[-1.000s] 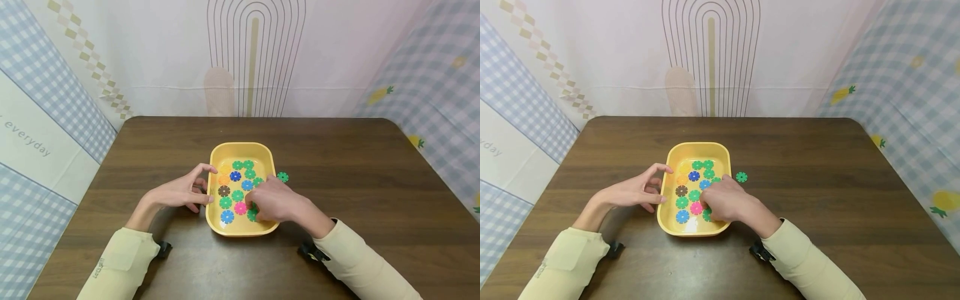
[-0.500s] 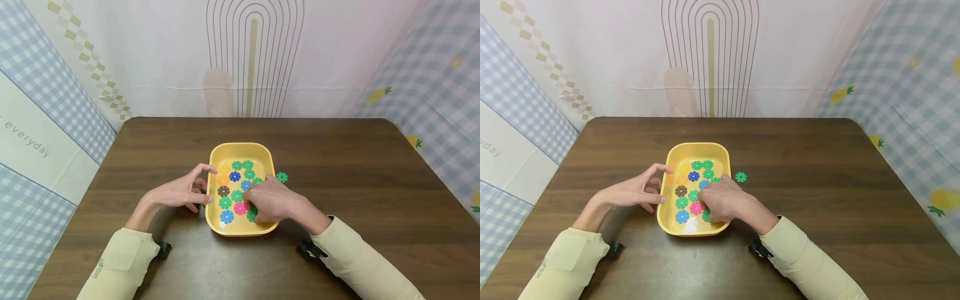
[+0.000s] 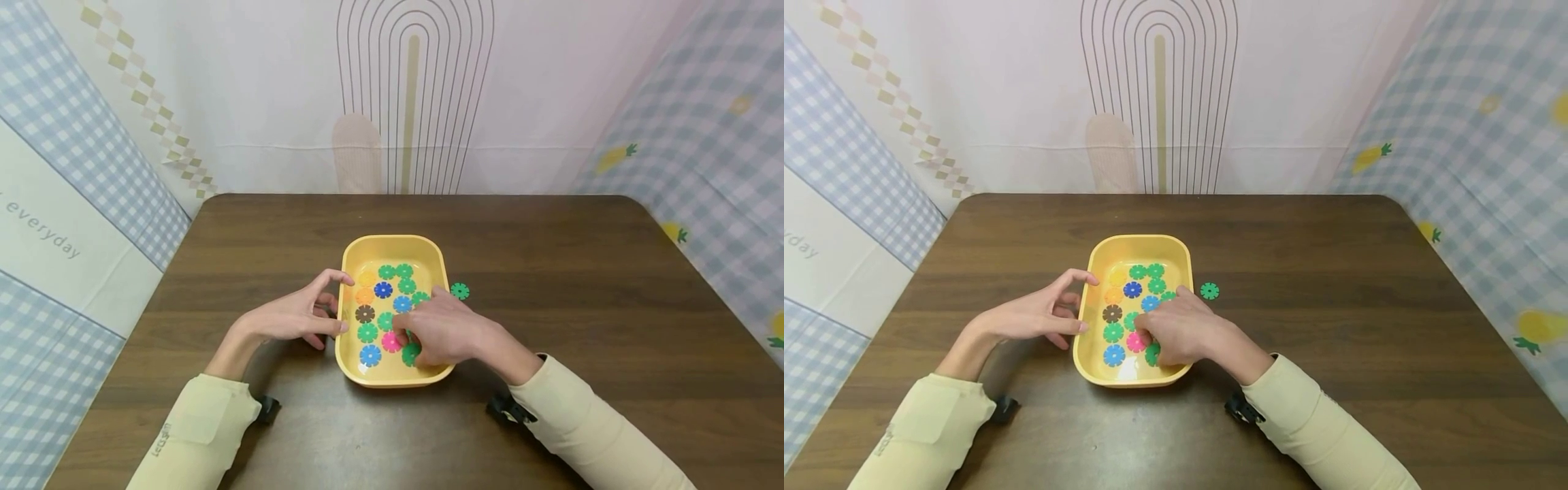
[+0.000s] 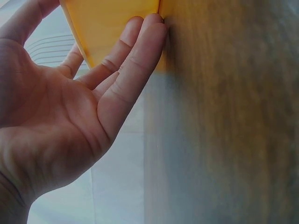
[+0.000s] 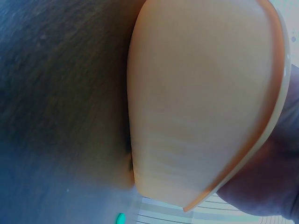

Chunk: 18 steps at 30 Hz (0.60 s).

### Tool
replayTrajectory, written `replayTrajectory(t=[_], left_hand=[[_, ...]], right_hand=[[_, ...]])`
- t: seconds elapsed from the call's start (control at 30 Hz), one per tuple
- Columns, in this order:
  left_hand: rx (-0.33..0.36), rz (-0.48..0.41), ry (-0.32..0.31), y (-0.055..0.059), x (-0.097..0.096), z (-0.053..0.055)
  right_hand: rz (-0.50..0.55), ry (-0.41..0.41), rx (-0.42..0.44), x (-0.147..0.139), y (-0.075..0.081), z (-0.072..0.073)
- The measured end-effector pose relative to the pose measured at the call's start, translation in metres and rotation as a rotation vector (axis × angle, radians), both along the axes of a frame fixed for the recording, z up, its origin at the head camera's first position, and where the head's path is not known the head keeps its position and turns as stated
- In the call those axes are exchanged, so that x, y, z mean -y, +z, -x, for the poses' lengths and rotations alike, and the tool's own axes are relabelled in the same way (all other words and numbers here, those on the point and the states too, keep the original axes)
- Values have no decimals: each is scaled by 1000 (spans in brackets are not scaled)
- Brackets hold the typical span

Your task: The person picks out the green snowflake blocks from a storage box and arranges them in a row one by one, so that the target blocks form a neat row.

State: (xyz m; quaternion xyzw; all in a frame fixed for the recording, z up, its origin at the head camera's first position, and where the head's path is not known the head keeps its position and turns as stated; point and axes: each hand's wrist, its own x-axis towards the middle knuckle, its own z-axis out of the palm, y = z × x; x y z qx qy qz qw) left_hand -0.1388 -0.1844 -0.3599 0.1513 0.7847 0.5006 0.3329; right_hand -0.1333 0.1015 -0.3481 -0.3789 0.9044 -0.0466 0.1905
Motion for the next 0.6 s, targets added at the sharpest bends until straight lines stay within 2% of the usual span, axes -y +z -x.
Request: replayTrajectory(t=[0.33,0.6], left_hand=[[-1,-8,-4,-1,0,1],[2,-7,4,-1,0,0]], right_hand=[[128,17,21,-6,-2,0],[222,61,34,-13,-2,3]])
